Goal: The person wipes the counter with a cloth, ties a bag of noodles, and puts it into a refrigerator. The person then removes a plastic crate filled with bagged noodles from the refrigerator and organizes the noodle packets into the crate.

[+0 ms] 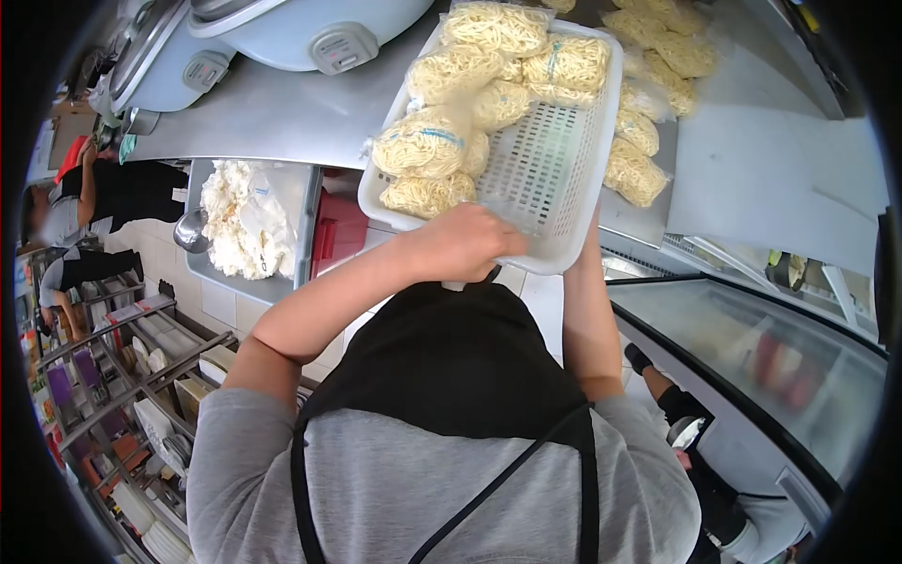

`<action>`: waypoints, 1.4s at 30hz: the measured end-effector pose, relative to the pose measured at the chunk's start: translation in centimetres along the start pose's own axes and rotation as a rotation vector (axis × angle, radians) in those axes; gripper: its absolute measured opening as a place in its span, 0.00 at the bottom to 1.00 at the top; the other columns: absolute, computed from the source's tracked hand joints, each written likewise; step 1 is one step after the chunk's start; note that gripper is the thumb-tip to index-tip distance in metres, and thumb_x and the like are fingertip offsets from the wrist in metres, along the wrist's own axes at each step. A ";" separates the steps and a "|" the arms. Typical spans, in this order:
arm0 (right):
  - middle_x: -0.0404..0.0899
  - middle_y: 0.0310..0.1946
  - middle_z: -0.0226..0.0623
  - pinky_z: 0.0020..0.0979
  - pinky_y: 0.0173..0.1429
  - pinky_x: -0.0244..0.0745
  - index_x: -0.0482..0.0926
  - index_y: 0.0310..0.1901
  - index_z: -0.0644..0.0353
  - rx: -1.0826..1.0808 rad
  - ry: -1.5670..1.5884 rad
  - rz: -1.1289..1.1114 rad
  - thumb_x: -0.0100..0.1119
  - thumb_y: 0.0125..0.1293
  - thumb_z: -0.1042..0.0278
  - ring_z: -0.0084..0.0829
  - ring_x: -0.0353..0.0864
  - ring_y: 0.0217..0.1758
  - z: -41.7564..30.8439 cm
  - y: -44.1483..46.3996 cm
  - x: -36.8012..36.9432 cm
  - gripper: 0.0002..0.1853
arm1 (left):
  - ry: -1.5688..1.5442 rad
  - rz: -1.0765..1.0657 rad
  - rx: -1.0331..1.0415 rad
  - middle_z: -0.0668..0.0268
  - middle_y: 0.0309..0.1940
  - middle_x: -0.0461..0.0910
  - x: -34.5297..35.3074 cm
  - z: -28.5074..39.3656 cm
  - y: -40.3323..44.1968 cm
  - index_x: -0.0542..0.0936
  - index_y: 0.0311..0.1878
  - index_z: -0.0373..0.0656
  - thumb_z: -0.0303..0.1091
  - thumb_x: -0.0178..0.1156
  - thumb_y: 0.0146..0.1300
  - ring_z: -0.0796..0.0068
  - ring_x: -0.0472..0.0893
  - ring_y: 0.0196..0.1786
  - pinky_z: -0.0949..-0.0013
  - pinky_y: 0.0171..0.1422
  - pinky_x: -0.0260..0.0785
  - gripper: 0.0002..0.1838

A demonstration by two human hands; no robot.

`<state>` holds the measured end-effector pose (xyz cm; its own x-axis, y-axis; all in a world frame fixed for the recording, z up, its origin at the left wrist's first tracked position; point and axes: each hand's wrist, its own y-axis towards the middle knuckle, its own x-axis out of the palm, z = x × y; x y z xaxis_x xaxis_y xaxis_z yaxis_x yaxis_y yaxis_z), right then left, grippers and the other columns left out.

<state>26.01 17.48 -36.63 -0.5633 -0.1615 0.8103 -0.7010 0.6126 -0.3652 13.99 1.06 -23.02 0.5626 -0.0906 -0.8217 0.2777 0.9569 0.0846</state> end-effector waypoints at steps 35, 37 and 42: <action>0.72 0.47 0.46 0.34 0.50 0.71 0.67 0.52 0.66 -0.151 -0.441 0.238 0.44 0.63 0.71 0.35 0.74 0.48 1.8 -11.1 4.6 0.17 | 0.166 -0.013 -0.072 0.63 0.28 0.77 -0.2 -7.1 -1.0 0.77 0.36 0.45 0.24 0.53 0.40 0.61 0.77 0.34 0.61 0.38 0.68 0.15; 0.71 0.49 0.46 0.35 0.54 0.67 0.67 0.53 0.65 -0.356 -0.831 0.292 0.45 0.61 0.73 0.37 0.71 0.52 0.9 -10.3 4.6 0.17 | 0.157 -0.008 -0.069 0.63 0.29 0.78 -0.2 -8.2 -0.8 0.77 0.36 0.46 0.24 0.54 0.40 0.61 0.77 0.36 0.61 0.39 0.68 0.16; 0.69 0.53 0.44 0.43 0.63 0.56 0.70 0.52 0.61 -0.897 -2.083 0.052 0.46 0.49 0.81 0.44 0.62 0.60 3.9 -4.0 -1.8 0.24 | 0.155 0.044 -0.135 0.64 0.28 0.78 -0.4 -8.6 -0.1 0.79 0.34 0.45 0.24 0.55 0.39 0.60 0.76 0.35 0.61 0.38 0.68 0.14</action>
<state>28.10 12.34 -38.43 -0.5143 -0.0940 -0.8525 -0.6986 0.6225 0.3528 7.07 3.32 -27.57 0.4427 -0.0143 -0.8966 0.1430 0.9882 0.0549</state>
